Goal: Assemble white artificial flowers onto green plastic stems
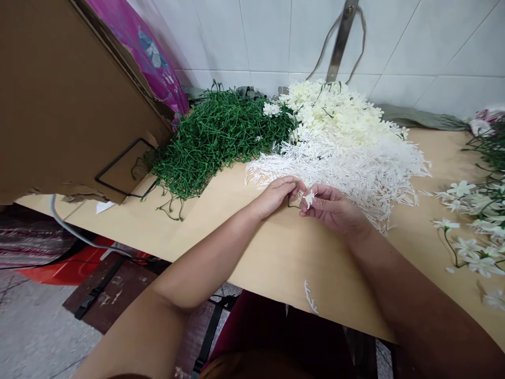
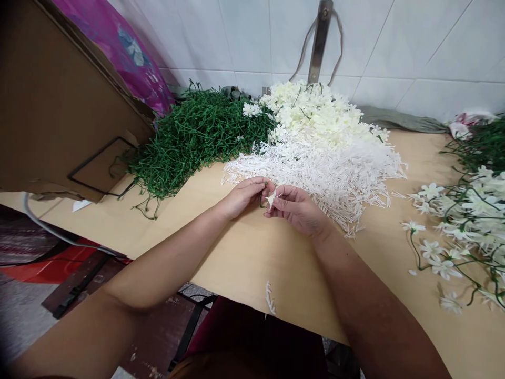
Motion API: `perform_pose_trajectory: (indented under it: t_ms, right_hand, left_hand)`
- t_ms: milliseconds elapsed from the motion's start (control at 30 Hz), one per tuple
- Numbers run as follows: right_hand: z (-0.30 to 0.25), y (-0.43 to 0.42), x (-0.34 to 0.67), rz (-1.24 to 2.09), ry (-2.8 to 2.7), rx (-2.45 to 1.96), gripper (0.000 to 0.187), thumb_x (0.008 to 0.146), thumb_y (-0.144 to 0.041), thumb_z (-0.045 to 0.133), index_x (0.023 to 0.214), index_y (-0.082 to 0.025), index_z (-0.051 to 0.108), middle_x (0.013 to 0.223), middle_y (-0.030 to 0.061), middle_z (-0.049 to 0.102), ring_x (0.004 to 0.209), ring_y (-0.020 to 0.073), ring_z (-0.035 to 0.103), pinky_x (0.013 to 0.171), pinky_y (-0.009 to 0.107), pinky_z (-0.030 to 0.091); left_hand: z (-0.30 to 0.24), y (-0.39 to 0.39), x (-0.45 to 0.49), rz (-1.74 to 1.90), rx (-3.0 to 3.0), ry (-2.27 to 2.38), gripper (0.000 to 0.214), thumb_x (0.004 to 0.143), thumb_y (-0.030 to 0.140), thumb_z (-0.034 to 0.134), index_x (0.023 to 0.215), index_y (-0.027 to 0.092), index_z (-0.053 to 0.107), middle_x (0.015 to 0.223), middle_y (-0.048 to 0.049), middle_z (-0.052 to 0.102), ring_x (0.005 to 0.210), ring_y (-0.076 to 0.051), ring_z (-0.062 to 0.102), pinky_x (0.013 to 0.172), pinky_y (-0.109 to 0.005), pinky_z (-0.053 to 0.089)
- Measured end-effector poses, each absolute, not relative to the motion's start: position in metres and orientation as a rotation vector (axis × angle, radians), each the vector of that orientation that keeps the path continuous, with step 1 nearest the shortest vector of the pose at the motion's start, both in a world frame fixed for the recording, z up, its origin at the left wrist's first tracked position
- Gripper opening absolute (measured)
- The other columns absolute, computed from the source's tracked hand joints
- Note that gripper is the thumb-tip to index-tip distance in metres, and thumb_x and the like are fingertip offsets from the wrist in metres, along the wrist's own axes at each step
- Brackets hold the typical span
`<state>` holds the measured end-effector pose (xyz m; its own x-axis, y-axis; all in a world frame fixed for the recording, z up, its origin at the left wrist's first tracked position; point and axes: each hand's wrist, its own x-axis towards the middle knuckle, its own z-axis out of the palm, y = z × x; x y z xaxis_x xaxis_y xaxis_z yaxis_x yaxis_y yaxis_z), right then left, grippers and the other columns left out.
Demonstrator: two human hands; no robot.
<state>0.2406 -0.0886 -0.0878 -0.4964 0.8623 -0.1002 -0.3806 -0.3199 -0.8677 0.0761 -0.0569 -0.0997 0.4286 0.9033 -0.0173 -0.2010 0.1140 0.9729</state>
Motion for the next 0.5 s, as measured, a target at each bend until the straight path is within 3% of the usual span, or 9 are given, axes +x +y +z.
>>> perform_pose_trajectory:
  t_ms: [500]
  right_hand:
    - [-0.088,-0.083,0.25,1.662,-1.12,-0.905,0.03,0.054,-0.037,0.085,0.063,-0.019,0.062,0.06,-0.001,0.062,0.058,0.0102,0.057,0.055,0.024,0.051]
  left_hand:
    - [-0.096,-0.056,0.076,0.794,1.466,0.719,0.038,0.079,0.046,0.06,0.058,0.015,0.056,0.055,0.0011,0.045,0.056,-0.01,0.039,0.06,-0.024,0.032]
